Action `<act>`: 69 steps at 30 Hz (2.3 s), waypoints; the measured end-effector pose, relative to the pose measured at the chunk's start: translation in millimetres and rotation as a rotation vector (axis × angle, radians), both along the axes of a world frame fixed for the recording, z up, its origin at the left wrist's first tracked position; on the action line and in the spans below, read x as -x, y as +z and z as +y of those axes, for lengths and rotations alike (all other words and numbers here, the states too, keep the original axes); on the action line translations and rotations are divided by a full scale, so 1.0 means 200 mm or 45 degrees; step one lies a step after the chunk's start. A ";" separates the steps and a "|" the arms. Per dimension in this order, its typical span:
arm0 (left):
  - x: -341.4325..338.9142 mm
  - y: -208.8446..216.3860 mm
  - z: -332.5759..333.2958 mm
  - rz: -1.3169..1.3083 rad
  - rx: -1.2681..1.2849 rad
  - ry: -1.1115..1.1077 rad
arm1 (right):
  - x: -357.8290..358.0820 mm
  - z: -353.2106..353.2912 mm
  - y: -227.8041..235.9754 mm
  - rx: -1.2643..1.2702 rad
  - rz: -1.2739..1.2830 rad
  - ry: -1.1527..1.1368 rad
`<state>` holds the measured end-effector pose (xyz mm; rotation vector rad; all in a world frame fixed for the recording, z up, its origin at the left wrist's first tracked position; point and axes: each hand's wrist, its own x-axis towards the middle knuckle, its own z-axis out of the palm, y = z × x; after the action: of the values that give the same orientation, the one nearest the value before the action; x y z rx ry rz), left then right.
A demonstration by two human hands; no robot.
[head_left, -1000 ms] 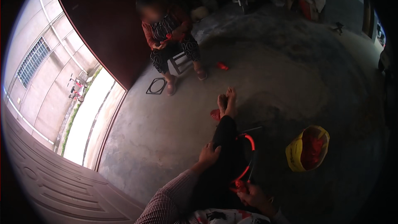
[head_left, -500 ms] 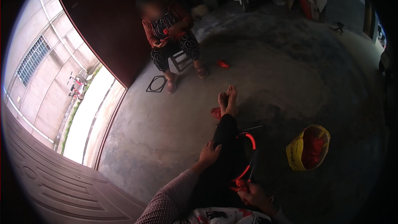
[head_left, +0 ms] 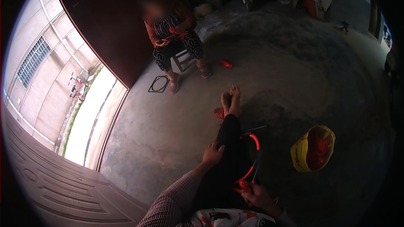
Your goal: Wrapping red thread or twine tightly around a black plastic D-shaped handle or frame.
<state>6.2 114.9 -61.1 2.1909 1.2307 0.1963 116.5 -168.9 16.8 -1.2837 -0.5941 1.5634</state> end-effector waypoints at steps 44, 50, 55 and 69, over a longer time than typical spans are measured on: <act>-0.01 0.04 -0.01 0.001 0.019 0.016 | -0.01 0.00 0.03 -0.018 0.008 -0.017; -0.01 0.01 0.00 -0.008 0.006 0.018 | -0.01 0.00 0.05 0.001 0.022 -0.013; -0.01 0.03 -0.01 0.012 0.067 0.017 | -0.02 0.00 0.07 -0.070 -0.103 0.020; 0.00 0.06 -0.02 0.008 0.060 0.027 | 0.00 0.00 0.01 -0.071 -0.096 0.001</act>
<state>7.0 111.4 -49.8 2.1403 1.2502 0.1677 116.2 -169.9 17.9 -1.3045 -0.6811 1.4938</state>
